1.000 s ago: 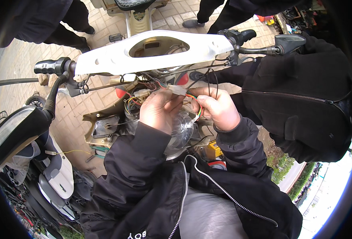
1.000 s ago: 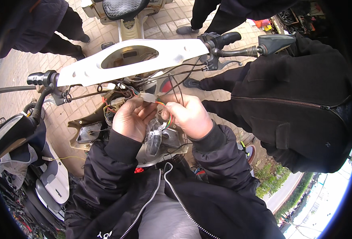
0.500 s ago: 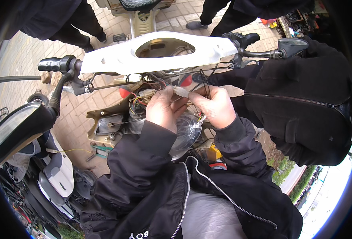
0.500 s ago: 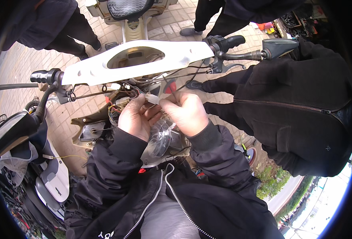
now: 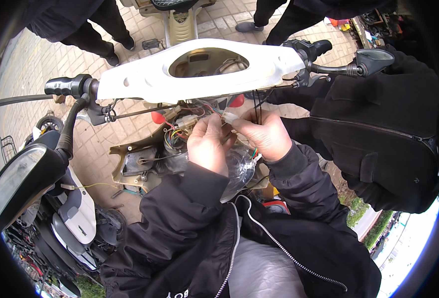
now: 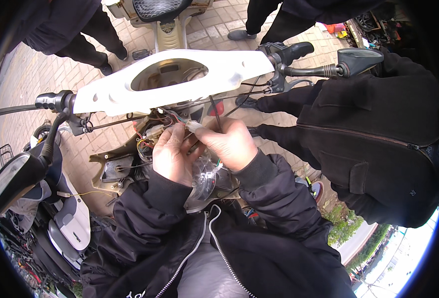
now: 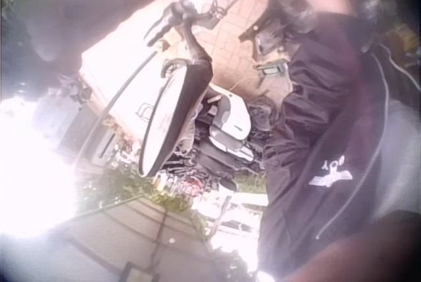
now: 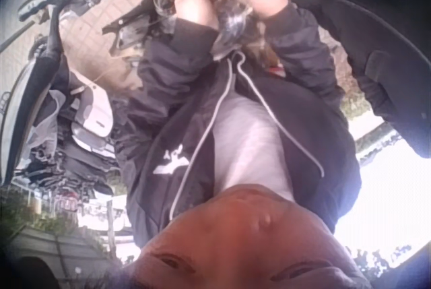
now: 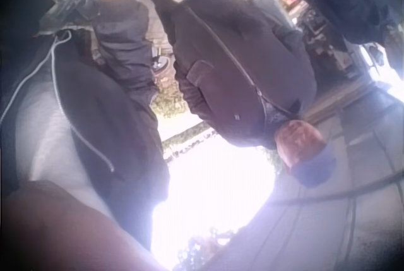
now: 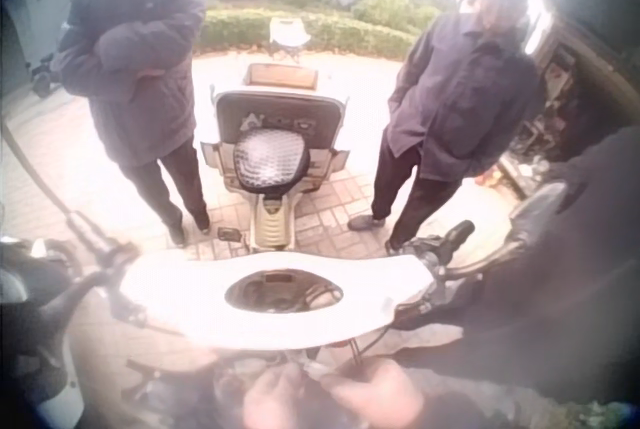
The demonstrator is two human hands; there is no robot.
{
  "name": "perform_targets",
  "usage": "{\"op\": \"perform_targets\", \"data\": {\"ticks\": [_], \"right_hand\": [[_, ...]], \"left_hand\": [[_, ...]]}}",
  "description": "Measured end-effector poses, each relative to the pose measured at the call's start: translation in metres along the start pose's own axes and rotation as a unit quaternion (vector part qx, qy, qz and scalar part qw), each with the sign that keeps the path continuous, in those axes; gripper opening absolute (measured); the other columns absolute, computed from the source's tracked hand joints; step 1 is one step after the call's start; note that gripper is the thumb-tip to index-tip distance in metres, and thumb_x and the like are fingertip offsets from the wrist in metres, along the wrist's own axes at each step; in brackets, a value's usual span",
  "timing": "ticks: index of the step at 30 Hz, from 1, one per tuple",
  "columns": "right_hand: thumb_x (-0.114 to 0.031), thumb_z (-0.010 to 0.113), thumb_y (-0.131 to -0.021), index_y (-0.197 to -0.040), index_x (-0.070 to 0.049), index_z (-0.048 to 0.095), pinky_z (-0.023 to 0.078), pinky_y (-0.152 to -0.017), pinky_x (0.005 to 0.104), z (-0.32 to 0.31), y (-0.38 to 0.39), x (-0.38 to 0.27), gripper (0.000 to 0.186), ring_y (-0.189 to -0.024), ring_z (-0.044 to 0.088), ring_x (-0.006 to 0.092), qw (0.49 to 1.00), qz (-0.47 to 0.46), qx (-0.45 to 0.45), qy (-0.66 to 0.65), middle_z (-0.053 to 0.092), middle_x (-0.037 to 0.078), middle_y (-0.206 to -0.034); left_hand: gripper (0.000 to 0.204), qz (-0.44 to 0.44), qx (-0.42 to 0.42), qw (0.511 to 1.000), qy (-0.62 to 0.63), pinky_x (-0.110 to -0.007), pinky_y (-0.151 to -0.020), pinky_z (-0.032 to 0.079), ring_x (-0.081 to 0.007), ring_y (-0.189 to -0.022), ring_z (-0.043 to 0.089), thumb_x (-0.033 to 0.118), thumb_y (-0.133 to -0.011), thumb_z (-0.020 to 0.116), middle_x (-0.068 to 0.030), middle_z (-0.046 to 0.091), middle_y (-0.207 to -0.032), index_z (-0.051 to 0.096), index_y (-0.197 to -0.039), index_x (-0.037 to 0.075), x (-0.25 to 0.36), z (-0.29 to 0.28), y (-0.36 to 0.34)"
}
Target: The person uses a multimeter to test continuity on wires near the scooter's handlebar. They then connect a new wiring harness to the scooter's internal wiring and secure the connections with tape.
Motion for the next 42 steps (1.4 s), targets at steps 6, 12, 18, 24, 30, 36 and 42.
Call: {"op": "perform_targets", "data": {"ticks": [6,12,18,24,30,36,42], "right_hand": [[-0.015,0.067,-0.086,-0.085,0.005,0.063,0.044,-0.059,0.0221,0.0,-0.004,0.007,0.02,-0.068,0.058,0.0093,0.999,0.038,0.0,0.003,0.064,0.005,-0.077],[-0.016,0.068,-0.085,-0.084,0.001,0.062,0.028,-0.041,0.0206,-0.004,-0.006,0.013,0.018,-0.043,0.041,0.0045,0.993,0.083,-0.021,-0.087,0.053,-0.001,-0.06],[-0.019,0.066,-0.088,-0.087,-0.001,0.062,0.032,-0.04,0.0191,-0.021,0.004,0.011,0.019,-0.043,0.045,0.0054,0.99,0.032,-0.032,-0.132,0.058,0.002,-0.064],[-0.015,0.064,-0.091,-0.115,0.004,0.054,0.05,-0.079,0.0241,-0.055,0.059,0.017,0.033,-0.086,0.06,0.0102,0.994,-0.073,0.081,-0.016,0.064,0.008,-0.099],[-0.009,0.071,-0.084,-0.12,0.008,0.05,0.051,-0.077,0.0248,-0.038,0.078,0.042,0.045,-0.087,0.063,0.013,0.991,-0.078,0.021,-0.107,0.065,0.01,-0.099],[-0.002,0.068,-0.084,-0.123,0.011,0.047,0.052,-0.08,0.026,-0.042,0.057,0.039,0.047,-0.087,0.064,0.0139,0.992,-0.041,-0.002,-0.123,0.065,0.011,-0.1],[-0.007,0.069,-0.085,-0.128,0.005,0.049,0.046,-0.058,0.0162,-0.034,0.042,-0.006,0.049,-0.076,0.064,0.0069,0.983,-0.065,-0.135,-0.109,0.068,0.008,-0.098]], "left_hand": [[0.023,0.015,0.022,0.998,-0.057,-0.038,-0.078,0.053,-0.0193,-0.095,0.061,0.024,-0.098,0.054,-0.0064,0.062,-0.106,0.055,-0.112,0.006,-0.001,-0.002,-0.001],[0.03,0.004,-0.053,0.997,-0.061,-0.041,-0.09,0.047,-0.0237,-0.103,0.058,0.026,-0.097,0.053,-0.0105,0.059,-0.112,0.052,-0.118,0.004,0.002,-0.001,0.0],[0.065,0.012,-0.161,0.983,-0.089,-0.038,-0.106,0.036,-0.0298,-0.122,0.051,0.026,-0.094,0.057,-0.0201,0.05,-0.134,0.028,-0.145,-0.001,0.008,0.008,0.019],[0.073,0.081,-0.278,0.892,-0.346,-0.035,-0.107,0.034,-0.0282,-0.125,0.048,0.031,-0.094,0.058,-0.0234,0.049,-0.135,0.022,-0.147,-0.005,0.015,0.024,0.046],[0.051,0.103,-0.257,0.809,-0.518,-0.029,-0.105,0.036,-0.021,-0.123,0.051,-0.001,-0.088,0.041,-0.0176,0.054,-0.132,0.039,-0.139,-0.006,0.007,0.03,0.045],[0.047,0.072,-0.251,0.834,-0.486,-0.03,-0.103,0.039,-0.0183,-0.119,0.052,0.004,-0.092,0.047,-0.0135,0.053,-0.133,0.042,-0.138,-0.004,0.01,0.023,0.046],[0.054,0.028,-0.243,0.89,-0.385,-0.028,-0.089,0.047,-0.0158,-0.098,0.059,0.011,-0.089,0.064,-0.0108,0.061,-0.112,0.042,-0.134,-0.008,0.012,0.015,0.051]]}}
Point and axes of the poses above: each hand's wrist, its own y-axis away from the middle knuckle, its own z-axis out of the palm, x = y × z, the point moved 8 cm from there along -y, towards the middle knuckle
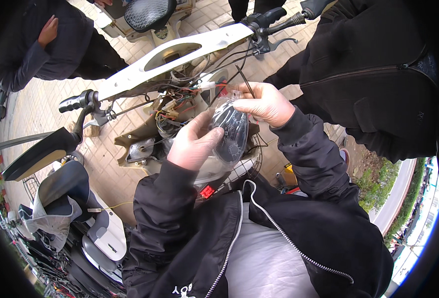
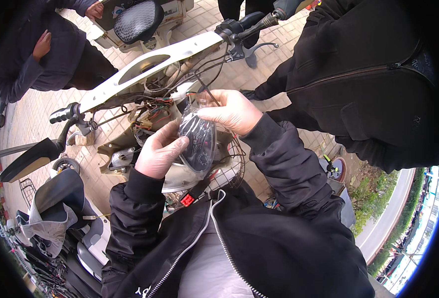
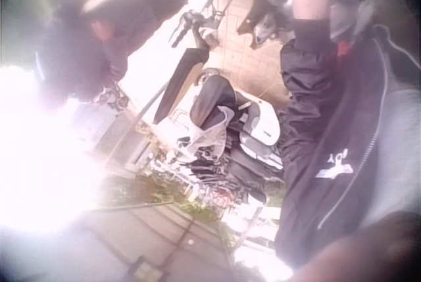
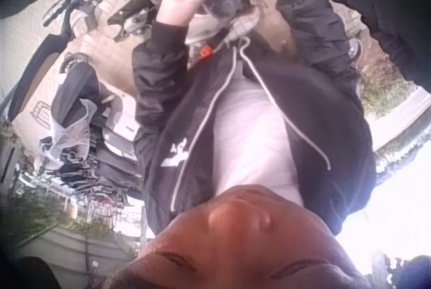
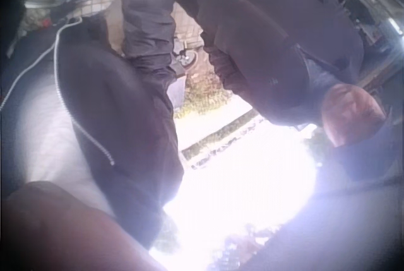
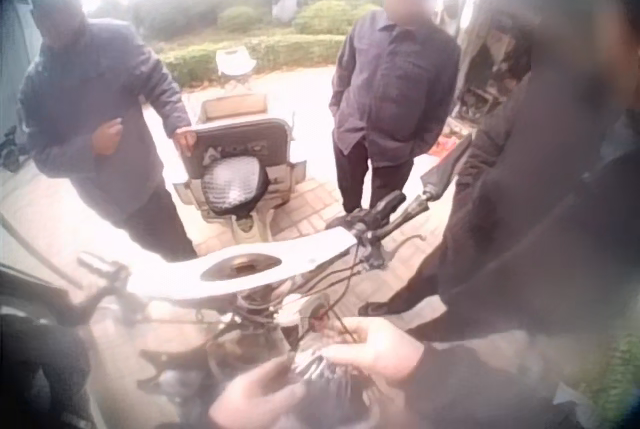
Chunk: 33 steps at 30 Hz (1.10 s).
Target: The person uses a multimeter to test continuity on wires near the scooter's handlebar. They then connect a new wiring harness to the scooter's internal wiring and secure the connections with tape.
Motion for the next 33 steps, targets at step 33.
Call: {"op": "perform_targets", "data": {"ticks": [33], "right_hand": [[-0.005,0.048,-0.093,-0.116,0.005,0.055,0.048,-0.083,0.0353,-0.045,0.018,-0.145,0.026,-0.091,0.062,0.0305,0.756,-0.41,0.263,0.437,0.063,0.018,-0.101]], "left_hand": [[0.042,0.023,0.009,0.968,0.249,-0.037,-0.081,0.054,-0.023,-0.097,0.063,0.011,-0.086,0.065,-0.0123,0.062,-0.11,0.051,-0.123,-0.004,-0.034,0.013,-0.034]]}}
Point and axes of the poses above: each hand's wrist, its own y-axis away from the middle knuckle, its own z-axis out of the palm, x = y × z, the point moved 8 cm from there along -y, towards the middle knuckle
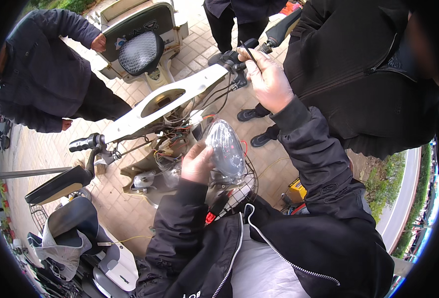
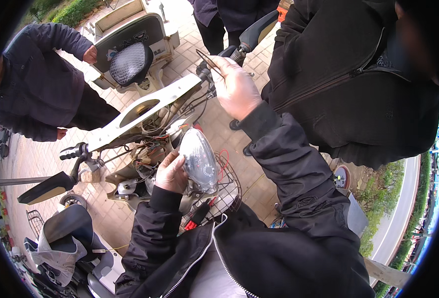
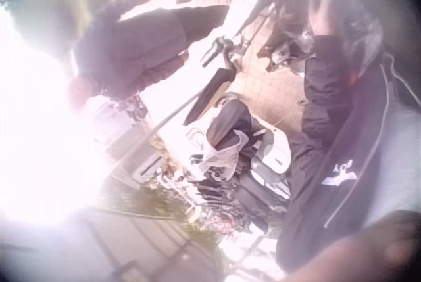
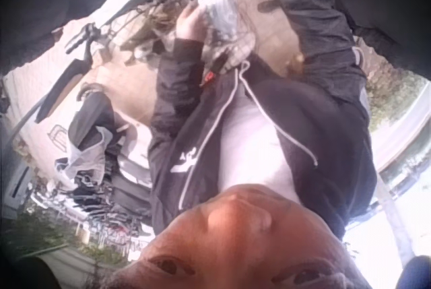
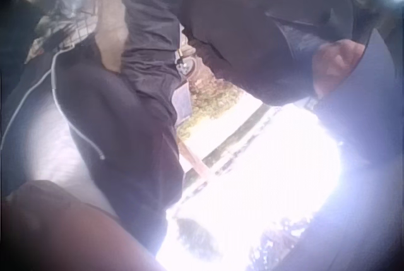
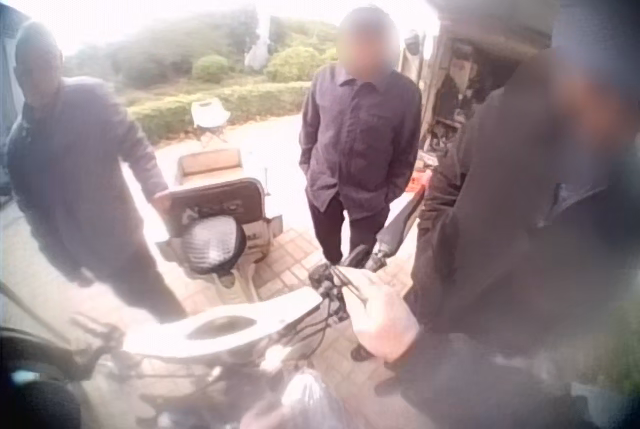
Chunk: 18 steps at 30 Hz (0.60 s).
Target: The person uses a multimeter to test continuity on wires near the scooter's handlebar. They then connect a new wiring harness to the scooter's internal wiring and secure the connections with tape.
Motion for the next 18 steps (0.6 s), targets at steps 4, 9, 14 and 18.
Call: {"op": "perform_targets", "data": {"ticks": [4,9,14,18], "right_hand": [[-0.011,0.052,-0.084,-0.096,0.001,0.066,0.049,-0.085,0.0374,0.061,-0.078,0.005,0.022,-0.096,0.062,0.0315,0.9,-0.119,-0.21,0.362,0.064,0.019,-0.103],[-0.014,0.05,-0.084,-0.117,-0.004,0.063,0.049,-0.089,0.0377,0.091,-0.111,0.05,0.036,-0.103,0.064,0.0326,0.842,0.059,-0.375,0.383,0.064,0.019,-0.115],[-0.013,0.049,-0.084,-0.128,-0.012,0.059,0.047,-0.096,0.0368,0.104,-0.098,0.067,0.045,-0.111,0.06,0.0311,0.816,0.028,-0.425,0.392,0.062,0.016,-0.121],[-0.014,0.048,-0.088,-0.129,-0.014,0.058,0.049,-0.09,0.0357,0.1,-0.093,0.066,0.042,-0.101,0.063,0.0315,0.853,-0.049,-0.367,0.368,0.065,0.016,-0.113]], "left_hand": [[0.041,-0.01,-0.001,1.0,0.022,-0.036,-0.083,0.052,-0.0194,-0.097,0.062,0.004,-0.087,0.062,-0.0097,0.062,-0.112,0.05,-0.126,-0.002,-0.023,0.008,-0.01],[0.041,0.001,0.012,1.0,0.013,-0.036,-0.084,0.053,-0.0194,-0.098,0.062,0.007,-0.088,0.064,-0.0101,0.062,-0.111,0.049,-0.124,-0.004,-0.018,0.019,-0.015],[0.041,-0.019,0.008,1.0,0.007,-0.038,-0.085,0.054,-0.0206,-0.099,0.062,0.006,-0.088,0.064,-0.0108,0.061,-0.112,0.049,-0.125,-0.004,-0.012,0.005,-0.003],[0.036,-0.038,0.04,0.998,-0.012,-0.037,-0.084,0.053,-0.0168,-0.097,0.062,0.007,-0.088,0.065,-0.0079,0.061,-0.111,0.052,-0.121,-0.002,-0.023,-0.009,-0.005]]}}
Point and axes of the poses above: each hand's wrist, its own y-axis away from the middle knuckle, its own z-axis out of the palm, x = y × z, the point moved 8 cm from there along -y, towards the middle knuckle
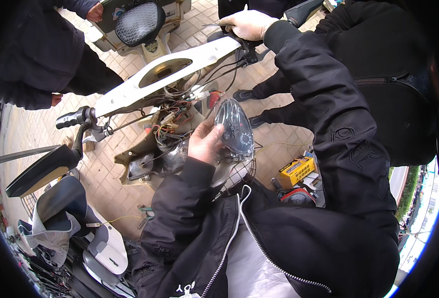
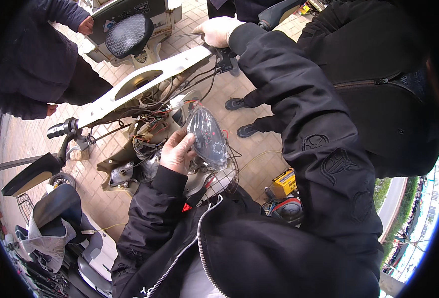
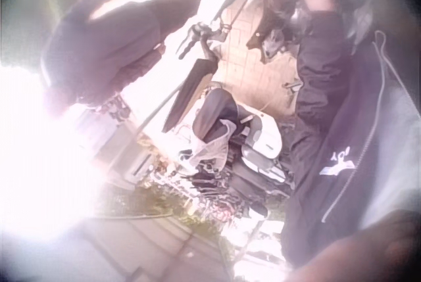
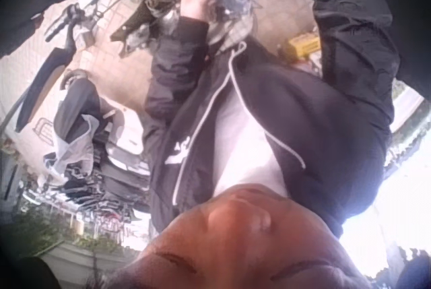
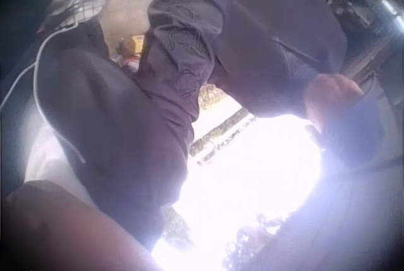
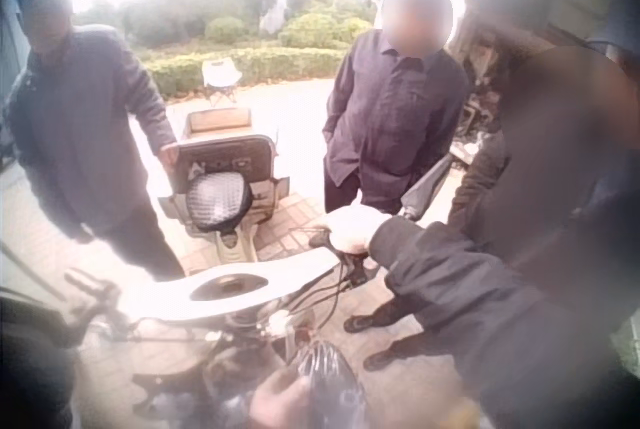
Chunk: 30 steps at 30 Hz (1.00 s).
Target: The person uses a multimeter to test continuity on wires near the scooter's handlebar. They then connect a new wiring harness to the scooter's internal wiring and secure the connections with tape.
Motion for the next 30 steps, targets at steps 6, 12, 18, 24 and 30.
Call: {"op": "perform_targets", "data": {"ticks": [6,12,18,24,30], "right_hand": [[-0.023,0.053,-0.088,-0.13,-0.014,0.056,0.048,-0.094,0.0356,0.01,0.0,0.003,0.043,-0.109,0.061,0.0291,0.998,-0.002,-0.006,0.067,0.063,0.013,-0.12],[-0.02,0.052,-0.087,-0.131,-0.015,0.057,0.047,-0.095,0.0344,0.007,-0.001,0.003,0.044,-0.111,0.061,0.0266,0.997,0.023,0.019,0.068,0.062,0.011,-0.123],[-0.024,0.049,-0.086,-0.121,-0.016,0.062,0.05,-0.086,0.0452,0.001,0.005,0.005,0.039,-0.098,0.064,0.0331,0.999,-0.008,0.0,0.034,0.066,0.019,-0.108],[-0.019,0.049,-0.084,-0.124,-0.012,0.06,0.05,-0.084,0.0404,0.0,0.004,0.0,0.042,-0.095,0.064,0.0341,0.998,-0.051,0.018,0.043,0.067,0.02,-0.104],[-0.025,0.054,-0.084,-0.131,-0.015,0.056,0.05,-0.085,0.0402,-0.003,0.005,-0.001,0.048,-0.096,0.064,0.0347,0.994,-0.087,0.058,0.014,0.066,0.021,-0.106]], "left_hand": [[0.036,0.018,0.006,1.0,0.011,-0.037,-0.084,0.052,-0.0172,-0.099,0.061,0.007,-0.088,0.064,-0.0072,0.06,-0.114,0.052,-0.122,0.001,-0.005,0.004,-0.002],[0.038,0.045,-0.035,0.998,0.022,-0.039,-0.088,0.051,-0.0211,-0.106,0.06,0.005,-0.087,0.064,-0.0087,0.059,-0.118,0.051,-0.123,0.002,-0.003,0.009,-0.002],[0.038,0.05,-0.028,0.998,0.027,-0.042,-0.092,0.05,-0.0233,-0.108,0.059,0.003,-0.087,0.063,-0.0107,0.058,-0.119,0.051,-0.123,0.002,-0.003,0.008,-0.001],[0.036,0.056,-0.051,0.996,0.05,-0.041,-0.092,0.051,-0.0237,-0.107,0.06,0.004,-0.087,0.063,-0.0116,0.059,-0.118,0.052,-0.121,0.001,0.0,0.016,0.003],[0.042,0.051,-0.041,0.996,0.058,-0.033,-0.087,0.052,-0.0194,-0.1,0.062,0.001,-0.087,0.063,-0.0121,0.061,-0.114,0.048,-0.126,-0.004,0.001,0.016,0.004]]}}
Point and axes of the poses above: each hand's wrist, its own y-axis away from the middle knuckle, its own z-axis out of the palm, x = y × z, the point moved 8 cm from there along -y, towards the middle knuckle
